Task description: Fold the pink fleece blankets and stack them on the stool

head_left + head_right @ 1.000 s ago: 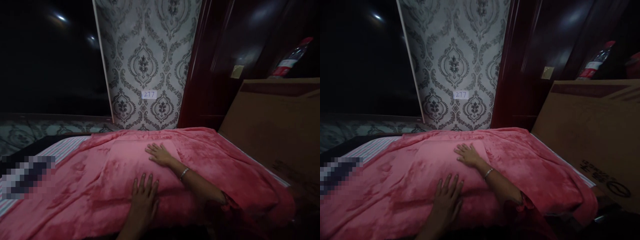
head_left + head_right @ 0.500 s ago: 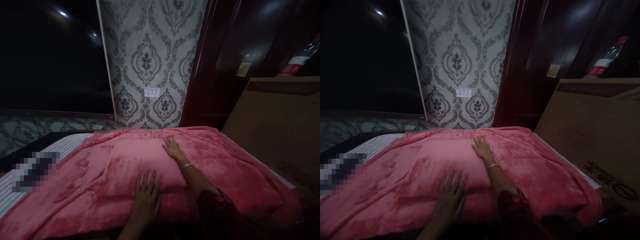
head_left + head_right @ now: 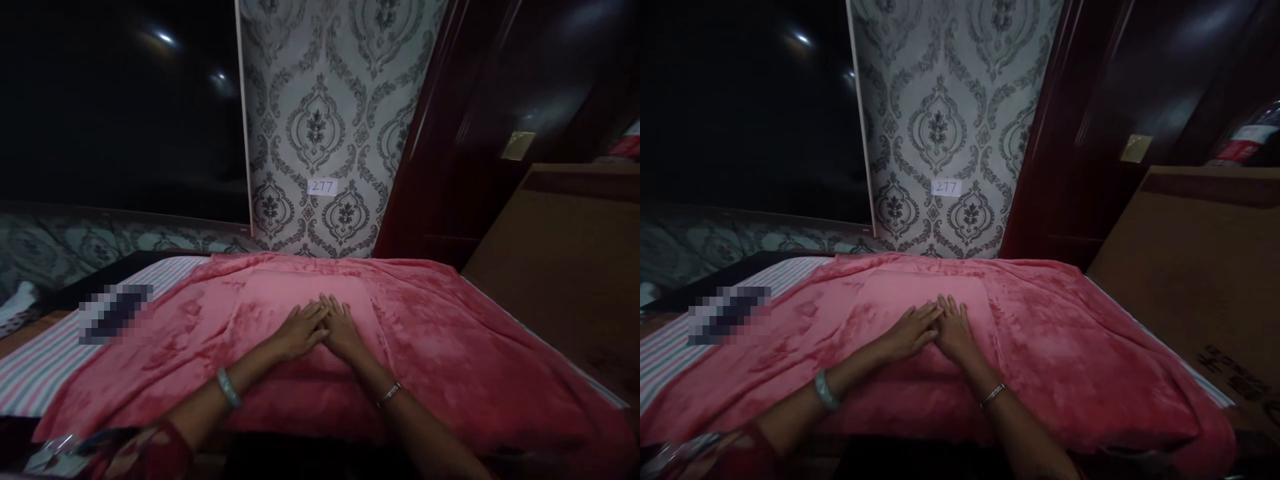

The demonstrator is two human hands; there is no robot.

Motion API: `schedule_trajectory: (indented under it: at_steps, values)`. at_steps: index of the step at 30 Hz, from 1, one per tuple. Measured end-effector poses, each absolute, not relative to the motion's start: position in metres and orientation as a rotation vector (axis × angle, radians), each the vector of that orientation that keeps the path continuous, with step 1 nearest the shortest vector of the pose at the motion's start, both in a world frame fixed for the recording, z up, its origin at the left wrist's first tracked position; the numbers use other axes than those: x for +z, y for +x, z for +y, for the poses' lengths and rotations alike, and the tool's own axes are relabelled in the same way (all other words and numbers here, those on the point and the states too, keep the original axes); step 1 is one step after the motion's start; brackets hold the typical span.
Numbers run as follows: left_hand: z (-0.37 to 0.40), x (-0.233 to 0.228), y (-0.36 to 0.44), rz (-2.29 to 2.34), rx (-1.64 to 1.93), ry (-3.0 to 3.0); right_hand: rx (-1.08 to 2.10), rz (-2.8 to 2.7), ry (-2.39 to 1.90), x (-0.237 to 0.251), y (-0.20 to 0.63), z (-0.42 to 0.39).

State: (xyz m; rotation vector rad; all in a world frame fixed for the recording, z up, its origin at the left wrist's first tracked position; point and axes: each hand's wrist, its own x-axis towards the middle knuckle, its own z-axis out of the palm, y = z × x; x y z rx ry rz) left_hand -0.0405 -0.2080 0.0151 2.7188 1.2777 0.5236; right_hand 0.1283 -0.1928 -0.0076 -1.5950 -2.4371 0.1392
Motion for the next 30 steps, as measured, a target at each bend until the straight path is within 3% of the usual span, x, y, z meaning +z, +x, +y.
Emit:
schedule_trajectory:
  at_steps: [6, 12, 16, 25, 30]
  values:
    - [-0.152, 0.003, -0.077, 1.266, 0.333, 2.857, 0.060, -2.368, -1.605, -0.019, 0.127, -0.192]
    - [-0.111, 0.017, -0.124, 2.050, 0.323, 2.352, 0.071, -2.356, -1.608, -0.019, 0.126, -0.191]
    - [-0.110, 0.010, -0.132, 2.295, 0.387, 2.138, 0.097, -2.357, -1.613, -0.020, 0.126, -0.190]
    - [-0.105, 0.030, -0.122, 2.314, 0.277, 2.148, 0.313, -2.438, -1.639, 0.014, 0.125, -0.183]
    - [-0.098, 0.036, -0.085, 2.096, 0.239, 2.386, 0.205, -2.475, -1.572, 0.034, 0.101, -0.152]
